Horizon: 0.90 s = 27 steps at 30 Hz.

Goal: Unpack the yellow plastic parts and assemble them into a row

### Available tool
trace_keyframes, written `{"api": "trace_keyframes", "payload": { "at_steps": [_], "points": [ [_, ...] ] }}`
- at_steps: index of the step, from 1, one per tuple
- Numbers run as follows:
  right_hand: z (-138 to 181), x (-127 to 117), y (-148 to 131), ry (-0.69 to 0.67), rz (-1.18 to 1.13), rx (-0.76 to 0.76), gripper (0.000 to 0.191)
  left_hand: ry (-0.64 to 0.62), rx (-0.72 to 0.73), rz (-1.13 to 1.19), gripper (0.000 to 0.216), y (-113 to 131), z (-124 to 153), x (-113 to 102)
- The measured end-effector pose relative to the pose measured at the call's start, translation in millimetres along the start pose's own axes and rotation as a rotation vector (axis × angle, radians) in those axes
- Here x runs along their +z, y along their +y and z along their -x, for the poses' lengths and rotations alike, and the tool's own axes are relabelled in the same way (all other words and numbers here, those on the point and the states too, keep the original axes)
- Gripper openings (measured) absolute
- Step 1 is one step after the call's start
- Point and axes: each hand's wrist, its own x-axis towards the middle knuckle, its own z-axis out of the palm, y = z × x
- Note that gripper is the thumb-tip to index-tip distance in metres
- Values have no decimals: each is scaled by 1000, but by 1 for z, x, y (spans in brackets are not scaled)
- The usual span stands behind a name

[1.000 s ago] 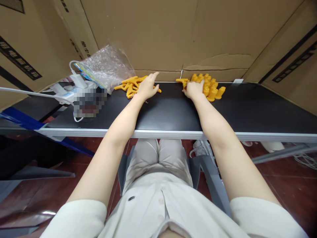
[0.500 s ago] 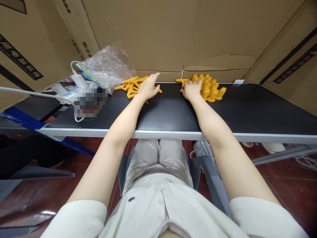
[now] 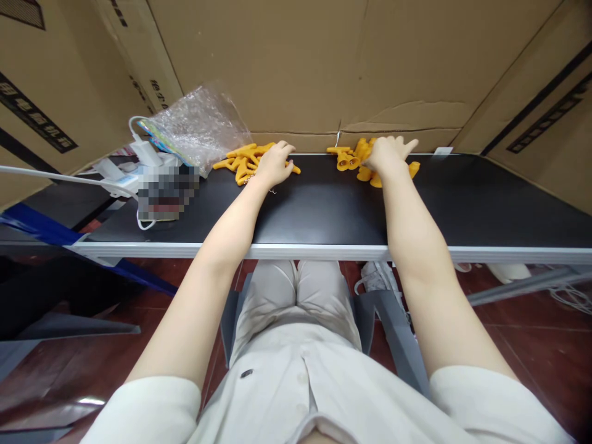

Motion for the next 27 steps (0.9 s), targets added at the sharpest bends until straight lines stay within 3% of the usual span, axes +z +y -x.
{"api": "trace_keyframes", "payload": {
  "at_steps": [2,4,8,12,18,24,27],
  "points": [
    [-4,-1,3,11,-126,-6,41,-21,-27,-37,38,-4,-1,2],
    [-2,-2,2,-10,-134,-3,40,-22,-64,-68,37,-10,-1,6],
    [16,-10,-14,-130,215,2,15,-67,-132,-95,41,-22,2,12],
    [23,-13,-23,-178,307,-30,28,-137,-156,-115,30,-26,4,14],
    [23,2,-33,-243,118,-232,19,-100,-155,-119,18,-25,3,22],
    [46,16,-59,-337,-115,-306,23,-86,-205,-77,5,-24,2,24],
    [47,25,-62,-332,-170,-327,22,-22,-283,49,15,-21,0,20]
  ]
}}
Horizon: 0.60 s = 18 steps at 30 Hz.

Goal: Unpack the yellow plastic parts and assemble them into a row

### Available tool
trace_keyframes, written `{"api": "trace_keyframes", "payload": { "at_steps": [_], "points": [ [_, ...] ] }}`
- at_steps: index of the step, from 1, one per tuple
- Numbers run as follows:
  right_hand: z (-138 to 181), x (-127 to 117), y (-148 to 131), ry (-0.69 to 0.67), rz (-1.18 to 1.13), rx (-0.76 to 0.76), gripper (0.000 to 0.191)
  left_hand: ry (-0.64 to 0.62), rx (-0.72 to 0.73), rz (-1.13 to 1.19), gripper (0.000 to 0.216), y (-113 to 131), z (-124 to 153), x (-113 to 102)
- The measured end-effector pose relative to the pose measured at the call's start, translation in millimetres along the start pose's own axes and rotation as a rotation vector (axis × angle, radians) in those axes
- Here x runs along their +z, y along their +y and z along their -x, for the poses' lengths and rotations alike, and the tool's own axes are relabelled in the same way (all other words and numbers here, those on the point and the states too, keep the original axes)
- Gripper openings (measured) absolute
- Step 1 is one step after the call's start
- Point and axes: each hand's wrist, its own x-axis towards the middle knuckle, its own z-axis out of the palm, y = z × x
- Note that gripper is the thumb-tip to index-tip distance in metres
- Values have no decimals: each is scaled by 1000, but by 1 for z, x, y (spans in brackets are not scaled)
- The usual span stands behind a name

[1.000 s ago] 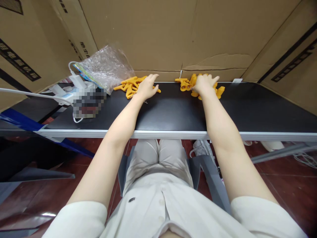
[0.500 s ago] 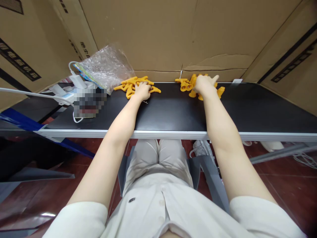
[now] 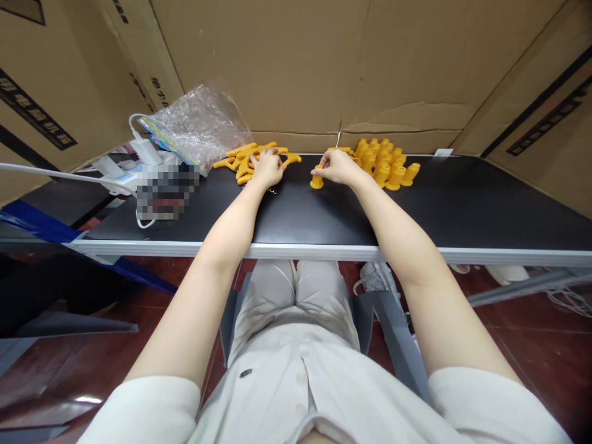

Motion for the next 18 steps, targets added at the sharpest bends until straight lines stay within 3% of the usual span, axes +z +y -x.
{"api": "trace_keyframes", "payload": {
  "at_steps": [4,10,18],
  "points": [
    [-7,6,7,6,4,0,22,157,-112,244,14,1,-8,-1],
    [-4,6,5,-33,33,-4,25,337,-138,638,17,0,-26,3],
    [-1,10,0,-13,109,-108,28,200,-82,1033,19,24,-13,-13]
  ]
}}
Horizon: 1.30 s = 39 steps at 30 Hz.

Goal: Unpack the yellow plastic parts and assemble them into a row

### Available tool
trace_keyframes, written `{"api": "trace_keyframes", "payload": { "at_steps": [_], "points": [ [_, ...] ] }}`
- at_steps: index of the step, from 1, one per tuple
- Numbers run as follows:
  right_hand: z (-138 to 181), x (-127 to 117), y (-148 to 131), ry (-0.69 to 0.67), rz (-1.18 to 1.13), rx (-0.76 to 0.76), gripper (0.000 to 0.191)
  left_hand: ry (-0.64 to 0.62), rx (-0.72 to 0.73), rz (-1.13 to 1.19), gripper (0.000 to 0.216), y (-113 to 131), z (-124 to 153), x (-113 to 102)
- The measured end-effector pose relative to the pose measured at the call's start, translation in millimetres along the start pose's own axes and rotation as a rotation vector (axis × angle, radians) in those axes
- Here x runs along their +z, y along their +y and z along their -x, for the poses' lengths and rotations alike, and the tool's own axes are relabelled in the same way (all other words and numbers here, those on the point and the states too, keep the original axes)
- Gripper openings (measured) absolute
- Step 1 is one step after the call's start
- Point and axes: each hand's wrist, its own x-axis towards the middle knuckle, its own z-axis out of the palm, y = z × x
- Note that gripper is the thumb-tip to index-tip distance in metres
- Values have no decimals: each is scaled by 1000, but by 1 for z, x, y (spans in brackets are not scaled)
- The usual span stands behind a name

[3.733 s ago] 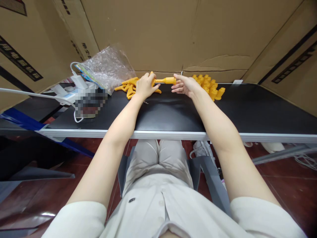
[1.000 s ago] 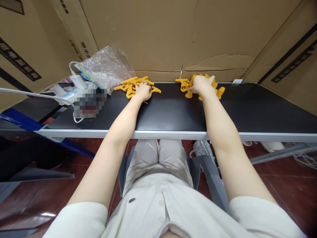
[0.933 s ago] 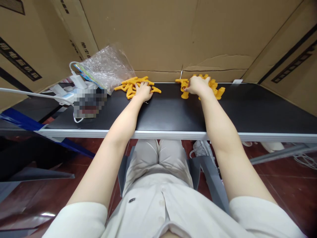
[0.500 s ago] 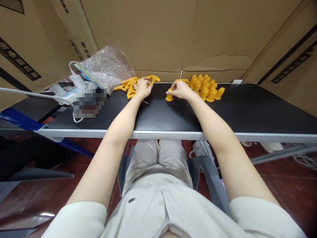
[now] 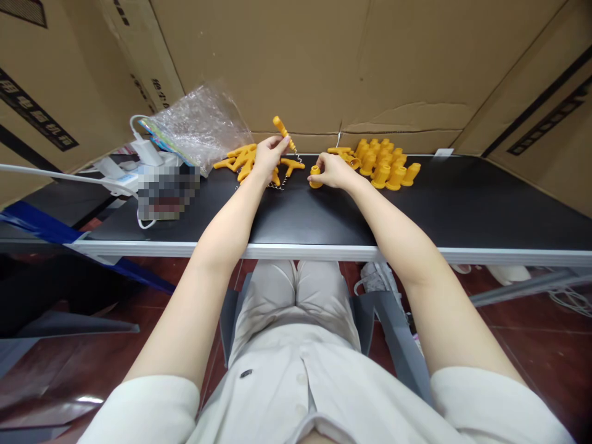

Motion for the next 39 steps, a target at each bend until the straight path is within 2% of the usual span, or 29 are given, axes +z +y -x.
{"api": "trace_keyframes", "payload": {
  "at_steps": [3,12,18,22,26,29,32,36,39],
  "points": [
    [2,-1,-3,15,56,-25,28,-58,-13,32,17,8,9,4],
    [3,-4,-3,82,101,10,29,-122,-23,-22,13,16,19,10],
    [4,-6,-4,91,132,16,26,-227,-97,-42,6,24,28,10],
    [5,-7,-4,93,155,33,23,-300,-160,-100,22,25,32,9],
    [7,-11,-5,109,172,62,25,-292,-184,-139,44,16,26,10],
    [7,-14,-4,117,170,91,29,-253,-154,-162,63,3,18,10],
    [5,-14,1,132,143,74,29,-274,-70,-222,78,-8,14,6],
    [0,-10,11,181,86,27,31,-303,164,-364,69,-12,14,1],
    [-1,-8,14,186,49,8,35,-285,252,-476,59,-11,14,0]
  ]
}}
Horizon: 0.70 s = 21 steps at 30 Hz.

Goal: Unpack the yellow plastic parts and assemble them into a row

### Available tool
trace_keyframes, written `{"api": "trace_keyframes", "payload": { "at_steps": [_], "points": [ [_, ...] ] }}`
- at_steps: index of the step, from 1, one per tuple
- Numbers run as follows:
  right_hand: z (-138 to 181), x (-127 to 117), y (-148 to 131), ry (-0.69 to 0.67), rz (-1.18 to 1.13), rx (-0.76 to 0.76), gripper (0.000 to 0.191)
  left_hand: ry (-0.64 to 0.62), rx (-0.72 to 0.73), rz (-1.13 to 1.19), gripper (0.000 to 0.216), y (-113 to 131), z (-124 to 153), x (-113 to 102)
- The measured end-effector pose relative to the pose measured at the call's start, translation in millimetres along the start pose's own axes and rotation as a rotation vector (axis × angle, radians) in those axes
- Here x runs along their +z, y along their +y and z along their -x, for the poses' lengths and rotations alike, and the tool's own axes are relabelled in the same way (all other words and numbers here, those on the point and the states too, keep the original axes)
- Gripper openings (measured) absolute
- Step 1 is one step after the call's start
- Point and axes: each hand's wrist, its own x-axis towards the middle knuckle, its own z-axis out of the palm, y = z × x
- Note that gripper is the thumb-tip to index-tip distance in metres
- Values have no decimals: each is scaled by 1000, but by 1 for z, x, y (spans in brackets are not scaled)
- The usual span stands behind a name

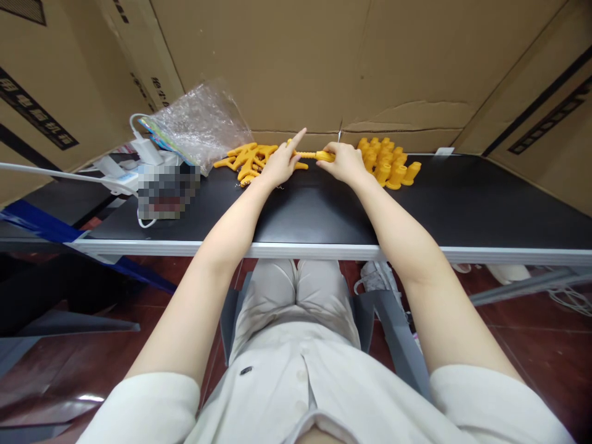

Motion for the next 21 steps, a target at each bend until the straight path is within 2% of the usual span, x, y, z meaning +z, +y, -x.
{"api": "trace_keyframes", "payload": {
  "at_steps": [9,15,21],
  "points": [
    [3,-2,-8,-29,-134,-58,36,36,7,-210,61,-1,-1,-6],
    [2,-3,-9,-35,-208,-64,36,140,15,-109,41,-4,-4,-7],
    [-1,0,-2,-15,-182,-49,37,89,51,-68,44,-6,-5,-7]
  ]
}}
